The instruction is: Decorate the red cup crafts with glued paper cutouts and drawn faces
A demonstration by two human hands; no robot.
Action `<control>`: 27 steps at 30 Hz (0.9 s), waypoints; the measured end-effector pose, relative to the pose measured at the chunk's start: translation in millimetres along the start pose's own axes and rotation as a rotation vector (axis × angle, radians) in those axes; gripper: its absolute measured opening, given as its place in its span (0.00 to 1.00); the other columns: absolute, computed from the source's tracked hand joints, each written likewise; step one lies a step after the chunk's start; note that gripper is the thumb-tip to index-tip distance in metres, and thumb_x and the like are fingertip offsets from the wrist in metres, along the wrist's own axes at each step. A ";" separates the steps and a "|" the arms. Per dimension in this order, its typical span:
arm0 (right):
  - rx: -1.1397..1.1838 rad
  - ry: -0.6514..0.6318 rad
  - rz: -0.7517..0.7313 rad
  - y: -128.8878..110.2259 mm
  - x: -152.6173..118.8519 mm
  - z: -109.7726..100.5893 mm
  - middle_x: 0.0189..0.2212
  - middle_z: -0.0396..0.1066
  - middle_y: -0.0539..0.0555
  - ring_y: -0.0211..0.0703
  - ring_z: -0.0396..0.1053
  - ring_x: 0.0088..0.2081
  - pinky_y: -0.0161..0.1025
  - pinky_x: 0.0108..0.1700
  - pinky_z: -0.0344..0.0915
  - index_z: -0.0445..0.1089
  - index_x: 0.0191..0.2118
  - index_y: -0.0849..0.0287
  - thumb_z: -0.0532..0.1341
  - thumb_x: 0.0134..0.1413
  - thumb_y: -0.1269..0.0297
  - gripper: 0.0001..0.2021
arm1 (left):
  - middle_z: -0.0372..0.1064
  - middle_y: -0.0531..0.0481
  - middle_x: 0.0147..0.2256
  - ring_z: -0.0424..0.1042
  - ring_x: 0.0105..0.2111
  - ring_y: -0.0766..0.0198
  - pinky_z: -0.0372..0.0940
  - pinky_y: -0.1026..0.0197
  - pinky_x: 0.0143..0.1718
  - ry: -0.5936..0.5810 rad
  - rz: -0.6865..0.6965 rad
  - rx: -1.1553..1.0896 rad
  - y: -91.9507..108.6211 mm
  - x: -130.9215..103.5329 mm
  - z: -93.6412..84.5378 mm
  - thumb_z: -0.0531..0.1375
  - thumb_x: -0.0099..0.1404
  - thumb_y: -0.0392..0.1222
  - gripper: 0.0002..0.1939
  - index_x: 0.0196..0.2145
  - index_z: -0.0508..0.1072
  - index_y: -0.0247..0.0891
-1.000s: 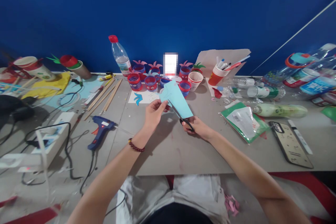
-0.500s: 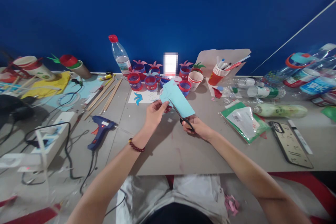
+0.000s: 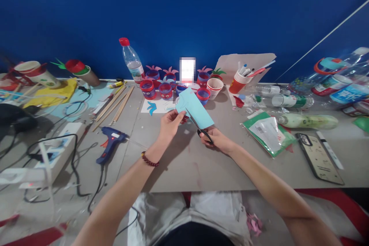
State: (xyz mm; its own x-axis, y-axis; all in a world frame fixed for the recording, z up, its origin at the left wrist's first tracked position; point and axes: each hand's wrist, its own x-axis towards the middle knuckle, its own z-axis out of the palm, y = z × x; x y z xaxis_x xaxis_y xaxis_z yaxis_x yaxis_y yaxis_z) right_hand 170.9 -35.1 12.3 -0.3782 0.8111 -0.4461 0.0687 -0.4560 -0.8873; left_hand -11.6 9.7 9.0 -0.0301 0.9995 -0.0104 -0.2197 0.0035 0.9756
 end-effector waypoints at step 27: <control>-0.027 -0.024 -0.049 5.2 2.2 -3.2 0.12 0.52 0.42 0.26 0.44 0.14 0.29 0.15 0.39 0.55 0.20 0.57 0.69 0.38 0.44 0.26 | 0.74 0.50 0.24 0.71 0.23 0.67 0.66 0.63 0.29 -0.059 -0.037 -0.006 3.1 -3.7 2.9 0.69 0.49 0.50 0.14 0.25 0.75 0.36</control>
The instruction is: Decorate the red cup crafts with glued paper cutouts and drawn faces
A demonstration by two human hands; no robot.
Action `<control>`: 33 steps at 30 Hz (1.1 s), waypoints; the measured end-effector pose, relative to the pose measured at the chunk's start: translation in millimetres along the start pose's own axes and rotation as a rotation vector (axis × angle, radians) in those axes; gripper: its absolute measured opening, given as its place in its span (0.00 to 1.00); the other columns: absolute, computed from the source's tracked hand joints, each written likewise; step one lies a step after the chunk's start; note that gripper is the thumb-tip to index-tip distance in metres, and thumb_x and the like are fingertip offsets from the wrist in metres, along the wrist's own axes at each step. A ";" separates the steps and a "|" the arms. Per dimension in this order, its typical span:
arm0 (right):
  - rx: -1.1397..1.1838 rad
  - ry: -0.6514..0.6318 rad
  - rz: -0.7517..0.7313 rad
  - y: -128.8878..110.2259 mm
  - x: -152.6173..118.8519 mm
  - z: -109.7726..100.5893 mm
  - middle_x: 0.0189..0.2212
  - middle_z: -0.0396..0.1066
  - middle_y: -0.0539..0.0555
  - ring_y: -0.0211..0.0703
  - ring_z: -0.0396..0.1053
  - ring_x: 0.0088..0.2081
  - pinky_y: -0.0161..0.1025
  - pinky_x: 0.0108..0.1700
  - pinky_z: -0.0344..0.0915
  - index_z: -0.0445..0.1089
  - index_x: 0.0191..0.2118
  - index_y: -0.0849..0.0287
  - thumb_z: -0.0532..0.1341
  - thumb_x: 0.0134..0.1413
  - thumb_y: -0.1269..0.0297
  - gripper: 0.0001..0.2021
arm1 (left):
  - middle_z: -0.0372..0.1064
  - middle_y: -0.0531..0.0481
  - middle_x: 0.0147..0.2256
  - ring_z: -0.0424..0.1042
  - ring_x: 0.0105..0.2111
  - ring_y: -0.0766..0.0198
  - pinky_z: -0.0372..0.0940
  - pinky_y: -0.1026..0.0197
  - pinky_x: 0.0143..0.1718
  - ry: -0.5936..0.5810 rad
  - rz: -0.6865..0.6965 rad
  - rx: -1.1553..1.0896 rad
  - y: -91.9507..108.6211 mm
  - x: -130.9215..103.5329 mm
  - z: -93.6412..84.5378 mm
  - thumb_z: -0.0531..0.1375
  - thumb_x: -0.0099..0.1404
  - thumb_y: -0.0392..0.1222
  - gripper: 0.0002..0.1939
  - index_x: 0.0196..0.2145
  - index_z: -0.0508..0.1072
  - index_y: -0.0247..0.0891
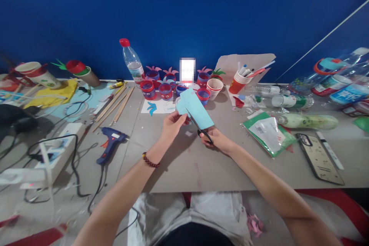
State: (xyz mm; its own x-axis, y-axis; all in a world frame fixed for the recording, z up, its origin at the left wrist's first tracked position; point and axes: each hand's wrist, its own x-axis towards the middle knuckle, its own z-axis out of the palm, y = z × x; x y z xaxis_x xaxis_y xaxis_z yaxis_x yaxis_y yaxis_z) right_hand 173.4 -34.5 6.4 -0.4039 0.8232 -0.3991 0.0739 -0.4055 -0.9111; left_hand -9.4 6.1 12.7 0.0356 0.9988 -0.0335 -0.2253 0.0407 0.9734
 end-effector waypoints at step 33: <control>0.088 -0.029 -0.070 12.2 3.0 -4.8 0.17 0.55 0.40 0.25 0.45 0.16 0.27 0.16 0.42 0.57 0.30 0.57 0.70 0.43 0.51 0.22 | 0.71 0.53 0.21 0.69 0.23 0.68 0.64 0.64 0.29 -0.026 0.044 0.015 -2.7 1.2 -0.5 0.68 0.50 0.50 0.14 0.23 0.73 0.37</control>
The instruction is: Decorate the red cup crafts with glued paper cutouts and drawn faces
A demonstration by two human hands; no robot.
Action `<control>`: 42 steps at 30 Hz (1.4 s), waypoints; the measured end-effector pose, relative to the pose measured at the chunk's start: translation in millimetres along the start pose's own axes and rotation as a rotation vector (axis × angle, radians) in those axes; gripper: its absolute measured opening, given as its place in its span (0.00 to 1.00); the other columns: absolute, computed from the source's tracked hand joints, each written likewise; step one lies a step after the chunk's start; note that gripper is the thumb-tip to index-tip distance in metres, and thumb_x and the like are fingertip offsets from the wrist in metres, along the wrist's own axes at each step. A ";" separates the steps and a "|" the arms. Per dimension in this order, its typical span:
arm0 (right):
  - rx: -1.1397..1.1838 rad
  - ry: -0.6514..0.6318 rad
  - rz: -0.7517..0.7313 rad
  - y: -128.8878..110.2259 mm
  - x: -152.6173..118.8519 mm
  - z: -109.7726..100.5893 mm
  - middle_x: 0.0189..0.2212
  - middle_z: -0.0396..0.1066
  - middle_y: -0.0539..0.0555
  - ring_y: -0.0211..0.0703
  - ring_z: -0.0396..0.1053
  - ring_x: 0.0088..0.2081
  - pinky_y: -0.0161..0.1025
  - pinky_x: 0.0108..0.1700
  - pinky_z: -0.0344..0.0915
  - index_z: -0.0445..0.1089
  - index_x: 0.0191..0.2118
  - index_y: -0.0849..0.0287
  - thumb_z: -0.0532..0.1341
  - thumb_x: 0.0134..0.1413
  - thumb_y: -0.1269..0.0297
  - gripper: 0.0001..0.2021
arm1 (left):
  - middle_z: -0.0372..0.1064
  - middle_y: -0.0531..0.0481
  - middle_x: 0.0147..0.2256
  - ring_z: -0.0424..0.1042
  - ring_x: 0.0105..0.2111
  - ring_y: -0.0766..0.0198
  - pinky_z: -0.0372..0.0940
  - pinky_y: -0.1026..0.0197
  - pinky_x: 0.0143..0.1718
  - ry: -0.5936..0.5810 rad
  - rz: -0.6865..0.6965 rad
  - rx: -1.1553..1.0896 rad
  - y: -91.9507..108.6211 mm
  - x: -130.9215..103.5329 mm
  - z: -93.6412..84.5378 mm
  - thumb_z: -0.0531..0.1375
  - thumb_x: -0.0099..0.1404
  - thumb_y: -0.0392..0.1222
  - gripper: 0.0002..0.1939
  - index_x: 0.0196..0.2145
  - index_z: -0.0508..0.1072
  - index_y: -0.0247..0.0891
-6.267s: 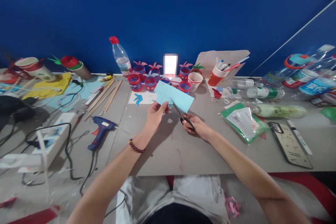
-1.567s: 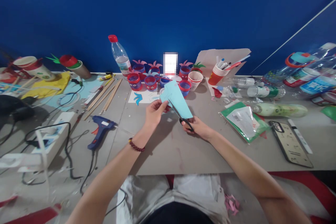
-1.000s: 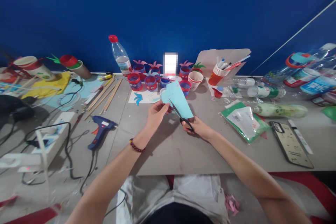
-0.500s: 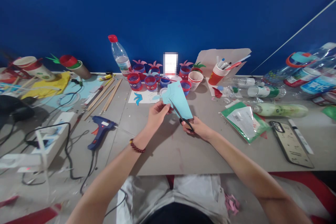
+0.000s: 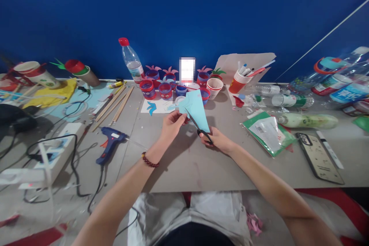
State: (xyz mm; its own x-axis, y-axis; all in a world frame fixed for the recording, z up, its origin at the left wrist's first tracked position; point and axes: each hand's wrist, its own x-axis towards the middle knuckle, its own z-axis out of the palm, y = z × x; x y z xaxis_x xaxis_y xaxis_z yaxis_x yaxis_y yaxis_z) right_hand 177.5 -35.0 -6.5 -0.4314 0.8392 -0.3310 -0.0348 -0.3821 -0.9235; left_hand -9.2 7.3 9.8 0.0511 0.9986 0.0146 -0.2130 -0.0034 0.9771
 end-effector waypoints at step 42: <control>-0.126 -0.023 0.011 -0.1 1.6 -2.3 0.14 0.63 0.45 0.28 0.49 0.14 0.28 0.13 0.46 0.61 0.27 0.58 0.68 0.44 0.49 0.20 | 0.66 0.55 0.17 0.65 0.21 0.69 0.63 0.64 0.27 0.007 0.021 -0.009 2.4 2.7 -1.2 0.68 0.49 0.53 0.18 0.19 0.67 0.39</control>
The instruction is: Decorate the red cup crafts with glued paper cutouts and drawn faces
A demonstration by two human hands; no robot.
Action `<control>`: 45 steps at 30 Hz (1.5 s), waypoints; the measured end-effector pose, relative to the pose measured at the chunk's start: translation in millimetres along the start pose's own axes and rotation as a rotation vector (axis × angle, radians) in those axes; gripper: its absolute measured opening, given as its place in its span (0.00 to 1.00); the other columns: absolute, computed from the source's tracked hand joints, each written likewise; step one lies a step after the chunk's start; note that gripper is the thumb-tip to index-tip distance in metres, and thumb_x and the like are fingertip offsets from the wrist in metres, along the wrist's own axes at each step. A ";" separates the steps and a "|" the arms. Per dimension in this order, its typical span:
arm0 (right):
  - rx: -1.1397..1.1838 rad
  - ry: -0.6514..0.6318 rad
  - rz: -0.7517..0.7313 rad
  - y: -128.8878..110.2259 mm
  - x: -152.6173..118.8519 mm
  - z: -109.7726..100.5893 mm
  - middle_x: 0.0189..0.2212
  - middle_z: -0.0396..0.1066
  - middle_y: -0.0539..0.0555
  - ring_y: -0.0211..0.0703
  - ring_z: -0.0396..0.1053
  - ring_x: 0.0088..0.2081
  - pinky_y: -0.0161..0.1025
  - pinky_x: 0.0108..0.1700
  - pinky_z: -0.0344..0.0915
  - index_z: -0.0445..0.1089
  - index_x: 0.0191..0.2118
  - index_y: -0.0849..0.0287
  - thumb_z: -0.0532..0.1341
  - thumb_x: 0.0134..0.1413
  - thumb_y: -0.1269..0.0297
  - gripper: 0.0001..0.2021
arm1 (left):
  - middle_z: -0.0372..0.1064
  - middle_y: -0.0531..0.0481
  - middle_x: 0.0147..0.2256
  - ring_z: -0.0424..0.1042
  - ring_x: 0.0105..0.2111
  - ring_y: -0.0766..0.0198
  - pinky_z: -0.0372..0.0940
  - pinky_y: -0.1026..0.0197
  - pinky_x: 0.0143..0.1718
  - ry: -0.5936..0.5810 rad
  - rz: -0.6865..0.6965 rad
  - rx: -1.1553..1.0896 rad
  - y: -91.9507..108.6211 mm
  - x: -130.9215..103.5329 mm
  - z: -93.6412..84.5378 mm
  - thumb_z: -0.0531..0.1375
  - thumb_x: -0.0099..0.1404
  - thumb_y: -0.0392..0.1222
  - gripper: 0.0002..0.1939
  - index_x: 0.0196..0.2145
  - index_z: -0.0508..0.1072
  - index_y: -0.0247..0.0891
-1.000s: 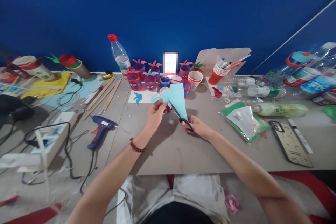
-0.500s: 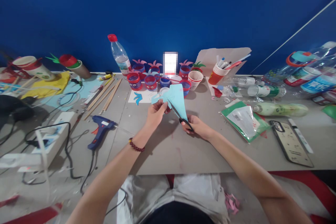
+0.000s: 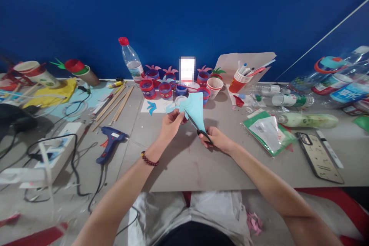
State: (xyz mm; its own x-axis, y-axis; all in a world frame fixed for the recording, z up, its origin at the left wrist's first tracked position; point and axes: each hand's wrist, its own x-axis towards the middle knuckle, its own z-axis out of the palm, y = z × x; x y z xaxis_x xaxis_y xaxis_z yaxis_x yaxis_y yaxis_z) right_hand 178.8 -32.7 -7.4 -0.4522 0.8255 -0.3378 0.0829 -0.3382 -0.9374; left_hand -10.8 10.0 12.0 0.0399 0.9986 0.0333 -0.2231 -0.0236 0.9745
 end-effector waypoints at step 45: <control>-0.001 -0.305 -0.179 -24.2 -29.0 -27.2 0.20 0.66 0.51 0.34 0.60 0.19 0.33 0.20 0.49 0.68 0.30 0.63 0.63 0.35 0.30 0.34 | 0.59 0.54 0.21 0.58 0.24 0.66 0.52 0.63 0.29 -0.125 0.402 0.600 2.1 -16.5 -0.6 0.62 0.58 0.41 0.11 0.20 0.67 0.40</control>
State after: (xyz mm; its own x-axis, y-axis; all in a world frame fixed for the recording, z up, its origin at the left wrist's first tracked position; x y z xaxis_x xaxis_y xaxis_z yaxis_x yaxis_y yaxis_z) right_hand 214.1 -36.2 22.9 -0.7038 0.6989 -0.1273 -0.0209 -0.1995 -0.9797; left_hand -12.5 -6.6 13.4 0.1865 0.8956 0.4039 0.3260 -0.4443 0.8345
